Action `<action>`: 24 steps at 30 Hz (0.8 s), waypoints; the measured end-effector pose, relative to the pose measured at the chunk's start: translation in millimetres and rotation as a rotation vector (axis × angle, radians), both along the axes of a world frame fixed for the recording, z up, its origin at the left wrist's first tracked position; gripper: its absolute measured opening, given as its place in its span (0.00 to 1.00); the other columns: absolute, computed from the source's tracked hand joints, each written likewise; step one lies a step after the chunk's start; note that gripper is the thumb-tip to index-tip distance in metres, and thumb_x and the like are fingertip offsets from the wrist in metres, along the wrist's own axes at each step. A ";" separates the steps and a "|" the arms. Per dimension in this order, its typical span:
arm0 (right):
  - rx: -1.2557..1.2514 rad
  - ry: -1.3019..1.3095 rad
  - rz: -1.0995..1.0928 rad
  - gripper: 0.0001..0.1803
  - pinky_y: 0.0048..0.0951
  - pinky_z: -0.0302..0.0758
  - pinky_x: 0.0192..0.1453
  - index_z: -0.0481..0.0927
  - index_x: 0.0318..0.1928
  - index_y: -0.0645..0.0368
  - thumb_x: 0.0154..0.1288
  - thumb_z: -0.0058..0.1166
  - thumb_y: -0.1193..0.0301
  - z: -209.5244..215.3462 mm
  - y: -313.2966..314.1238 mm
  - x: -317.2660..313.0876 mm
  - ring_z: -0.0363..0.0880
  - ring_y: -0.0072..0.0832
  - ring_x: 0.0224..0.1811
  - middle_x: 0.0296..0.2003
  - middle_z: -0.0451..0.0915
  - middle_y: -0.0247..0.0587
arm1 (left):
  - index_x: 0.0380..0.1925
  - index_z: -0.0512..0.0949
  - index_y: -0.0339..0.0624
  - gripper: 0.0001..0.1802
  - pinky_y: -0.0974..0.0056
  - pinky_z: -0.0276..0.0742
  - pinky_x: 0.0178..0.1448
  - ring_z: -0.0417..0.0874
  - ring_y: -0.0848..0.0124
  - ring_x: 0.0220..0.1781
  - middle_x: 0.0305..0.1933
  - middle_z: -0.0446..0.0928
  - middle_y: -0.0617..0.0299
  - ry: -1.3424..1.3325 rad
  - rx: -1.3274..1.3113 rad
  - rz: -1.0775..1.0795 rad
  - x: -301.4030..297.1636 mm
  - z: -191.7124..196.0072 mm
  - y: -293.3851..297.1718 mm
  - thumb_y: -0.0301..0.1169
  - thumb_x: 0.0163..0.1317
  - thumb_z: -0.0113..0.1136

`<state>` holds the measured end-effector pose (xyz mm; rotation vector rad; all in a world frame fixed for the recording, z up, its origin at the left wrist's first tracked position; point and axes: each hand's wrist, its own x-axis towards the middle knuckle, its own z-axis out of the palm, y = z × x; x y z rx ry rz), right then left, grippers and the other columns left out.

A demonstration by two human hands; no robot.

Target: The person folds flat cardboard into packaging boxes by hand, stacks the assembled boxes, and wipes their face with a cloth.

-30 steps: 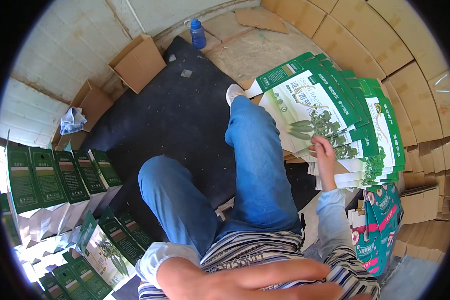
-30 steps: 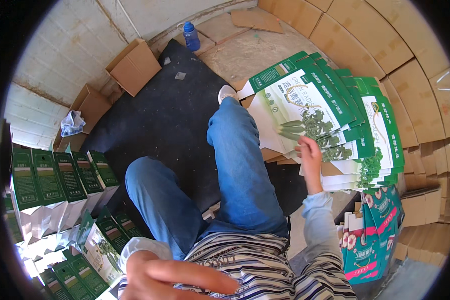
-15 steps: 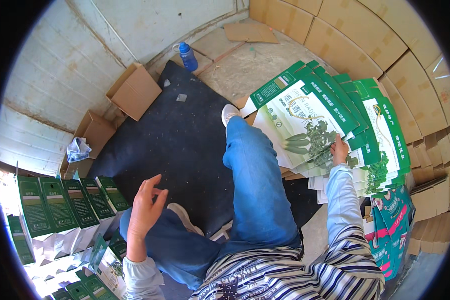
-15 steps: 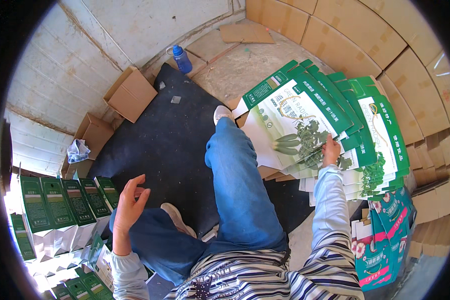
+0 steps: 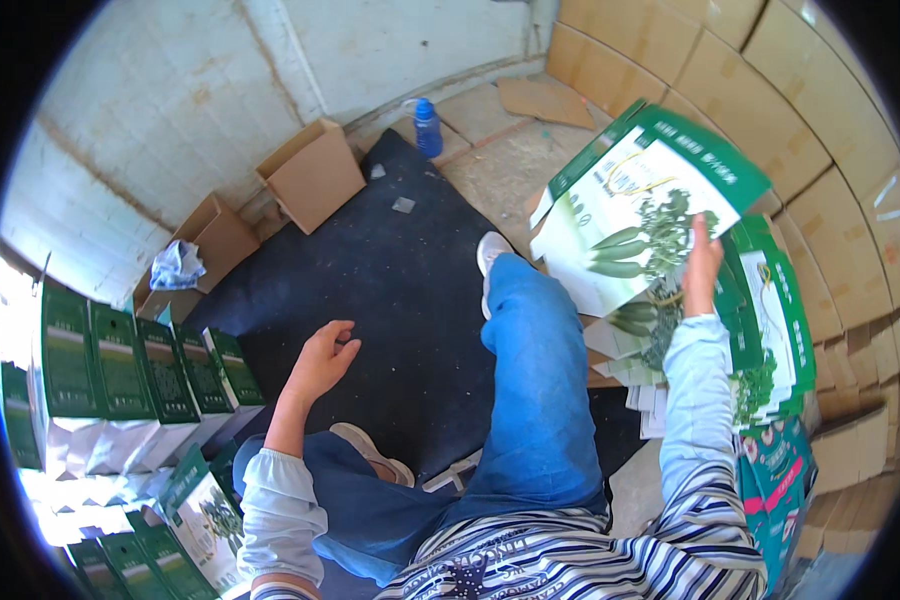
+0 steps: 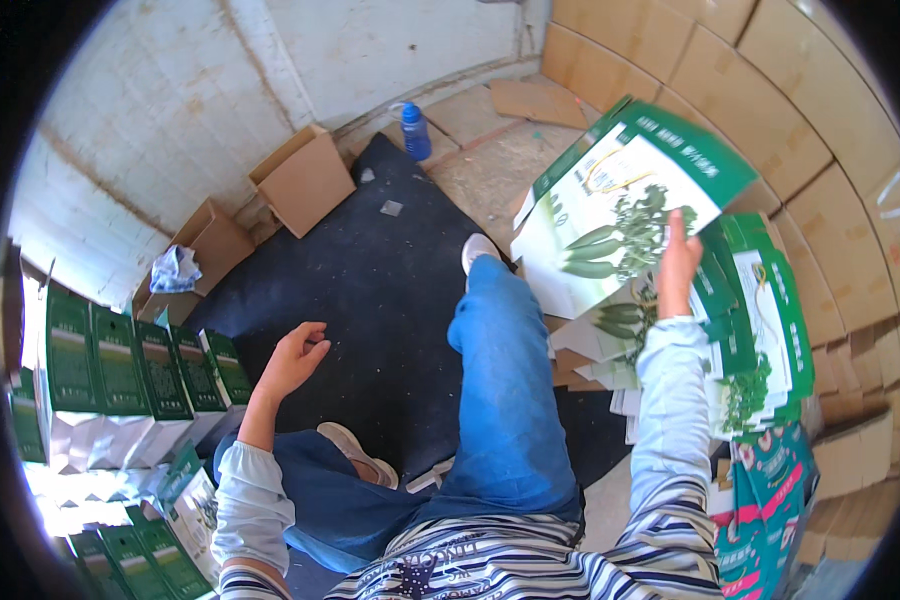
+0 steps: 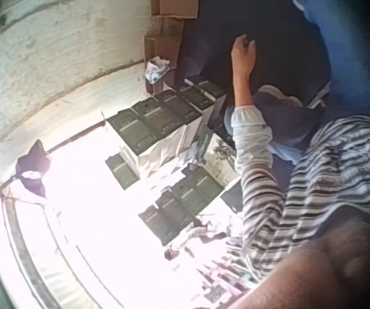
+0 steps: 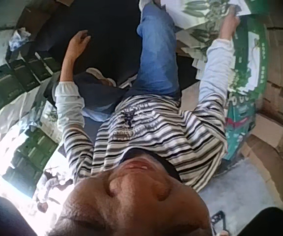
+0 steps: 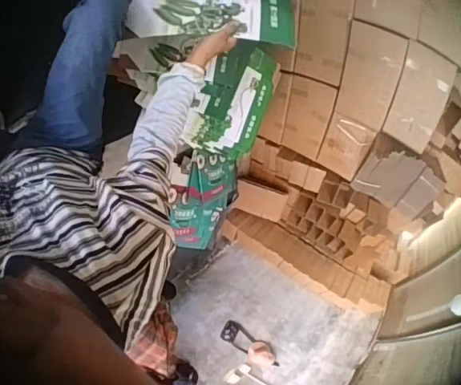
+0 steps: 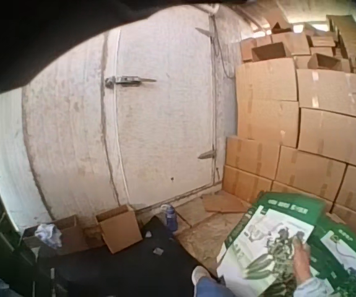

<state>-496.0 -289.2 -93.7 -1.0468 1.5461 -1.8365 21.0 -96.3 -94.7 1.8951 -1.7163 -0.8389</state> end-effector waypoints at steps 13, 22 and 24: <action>-0.070 -0.600 0.703 0.23 0.33 0.74 0.50 0.68 0.55 0.62 0.67 0.45 0.59 96.9 47.9 170.6 0.76 0.30 0.48 0.50 0.74 0.40 | 0.61 0.59 0.39 0.36 0.57 0.62 0.62 0.66 0.60 0.62 0.58 0.66 0.51 0.856 -0.265 0.259 39.7 60.7 33.8 0.54 0.62 0.45; 0.577 -1.039 0.989 0.19 0.29 0.77 0.38 0.72 0.51 0.57 0.68 0.42 0.58 -66.8 147.6 289.7 0.78 0.29 0.41 0.44 0.78 0.37 | 0.55 0.66 0.41 0.29 0.55 0.72 0.53 0.76 0.63 0.50 0.50 0.73 0.58 1.602 -0.530 0.313 94.9 82.6 91.0 0.52 0.64 0.40; 0.618 -1.057 1.028 0.20 0.30 0.77 0.40 0.72 0.52 0.56 0.68 0.41 0.58 -94.0 171.8 288.9 0.78 0.28 0.42 0.45 0.78 0.36 | 0.52 0.68 0.40 0.27 0.55 0.73 0.51 0.77 0.64 0.47 0.47 0.75 0.58 1.624 -0.497 0.459 97.6 79.6 92.7 0.50 0.64 0.41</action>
